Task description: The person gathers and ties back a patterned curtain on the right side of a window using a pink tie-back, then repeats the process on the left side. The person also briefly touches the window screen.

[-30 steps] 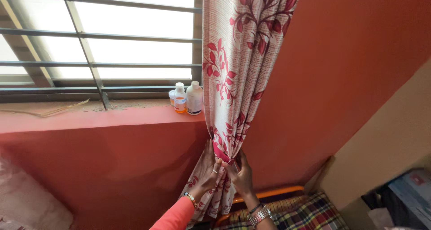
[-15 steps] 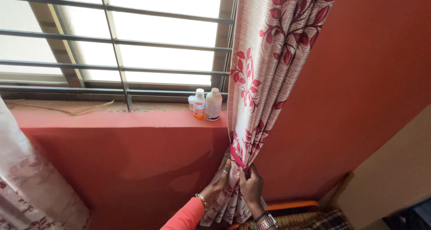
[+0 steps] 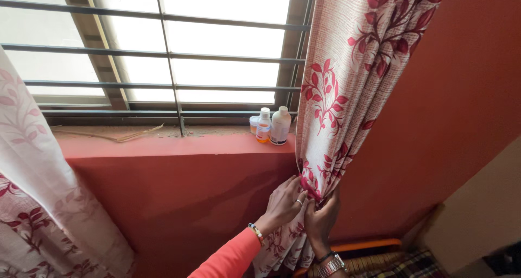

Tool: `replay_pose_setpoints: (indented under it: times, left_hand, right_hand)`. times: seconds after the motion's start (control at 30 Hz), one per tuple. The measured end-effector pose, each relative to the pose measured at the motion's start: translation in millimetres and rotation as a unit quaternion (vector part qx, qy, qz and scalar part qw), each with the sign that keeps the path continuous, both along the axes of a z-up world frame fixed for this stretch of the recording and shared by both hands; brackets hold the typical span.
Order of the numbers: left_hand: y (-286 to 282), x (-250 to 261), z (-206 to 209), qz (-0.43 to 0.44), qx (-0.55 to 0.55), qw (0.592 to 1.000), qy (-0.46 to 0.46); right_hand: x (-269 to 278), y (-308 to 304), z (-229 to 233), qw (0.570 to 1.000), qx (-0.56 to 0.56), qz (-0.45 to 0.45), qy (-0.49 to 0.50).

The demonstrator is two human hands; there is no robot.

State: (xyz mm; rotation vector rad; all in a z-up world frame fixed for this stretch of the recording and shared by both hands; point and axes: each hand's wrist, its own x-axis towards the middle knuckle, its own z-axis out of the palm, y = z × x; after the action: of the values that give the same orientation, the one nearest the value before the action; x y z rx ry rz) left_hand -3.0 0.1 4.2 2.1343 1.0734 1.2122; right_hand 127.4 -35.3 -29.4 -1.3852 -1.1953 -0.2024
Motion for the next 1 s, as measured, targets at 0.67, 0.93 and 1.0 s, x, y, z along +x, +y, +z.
replay_pose_setpoints:
  times: [0.67,0.93,1.0]
  left_hand:
    - [-47.9,-166.5,86.2,0.114,0.341,0.931,0.065]
    - [-61.8,-243.7,150.0,0.154,0.42,0.887,0.114]
    - [-64.5,-258.2,171.3,0.163,0.439,0.875,0.123]
  right_hand:
    - [-160.2,-29.2,94.2,0.967,0.115,0.011,-0.225]
    - [-217.6,-30.1,162.1,0.936,0.134,0.023,-0.324]
    - [-230.8,-31.8,185.7,0.93,0.134,0.027,-0.342]
